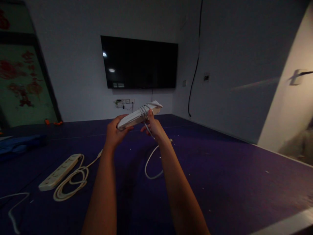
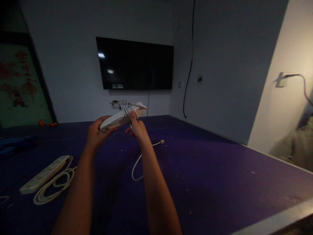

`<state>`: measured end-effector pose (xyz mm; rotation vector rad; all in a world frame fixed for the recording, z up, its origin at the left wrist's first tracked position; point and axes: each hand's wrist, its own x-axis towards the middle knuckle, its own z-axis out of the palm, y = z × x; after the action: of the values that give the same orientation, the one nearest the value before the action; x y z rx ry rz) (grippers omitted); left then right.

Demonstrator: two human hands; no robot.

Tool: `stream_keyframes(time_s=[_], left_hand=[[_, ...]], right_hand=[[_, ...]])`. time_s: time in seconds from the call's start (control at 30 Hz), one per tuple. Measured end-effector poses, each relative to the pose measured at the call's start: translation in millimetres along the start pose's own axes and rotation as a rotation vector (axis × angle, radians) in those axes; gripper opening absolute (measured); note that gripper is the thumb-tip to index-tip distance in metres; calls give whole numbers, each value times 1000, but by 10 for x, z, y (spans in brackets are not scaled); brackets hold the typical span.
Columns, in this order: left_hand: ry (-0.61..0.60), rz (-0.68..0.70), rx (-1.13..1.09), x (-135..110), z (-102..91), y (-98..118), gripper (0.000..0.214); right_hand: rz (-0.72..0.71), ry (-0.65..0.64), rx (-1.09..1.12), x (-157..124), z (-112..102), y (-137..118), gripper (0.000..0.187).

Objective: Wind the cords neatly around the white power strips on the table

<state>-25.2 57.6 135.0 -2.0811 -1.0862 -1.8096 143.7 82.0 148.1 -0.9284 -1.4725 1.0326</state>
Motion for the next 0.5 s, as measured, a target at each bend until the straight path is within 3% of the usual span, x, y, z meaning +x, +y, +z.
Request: stream_keyframes(time_s=[0.3, 0.4, 0.5], left_hand=[[-22, 114, 30, 9, 70, 81, 41], [-30, 53, 4, 20, 92, 114, 44], [-5, -104, -116, 35, 123, 146, 59]], right_hand=[[70, 30, 140, 6, -47, 7, 80], [42, 51, 169, 4, -46, 7, 78], [-14, 90, 177, -12, -40, -12, 76]])
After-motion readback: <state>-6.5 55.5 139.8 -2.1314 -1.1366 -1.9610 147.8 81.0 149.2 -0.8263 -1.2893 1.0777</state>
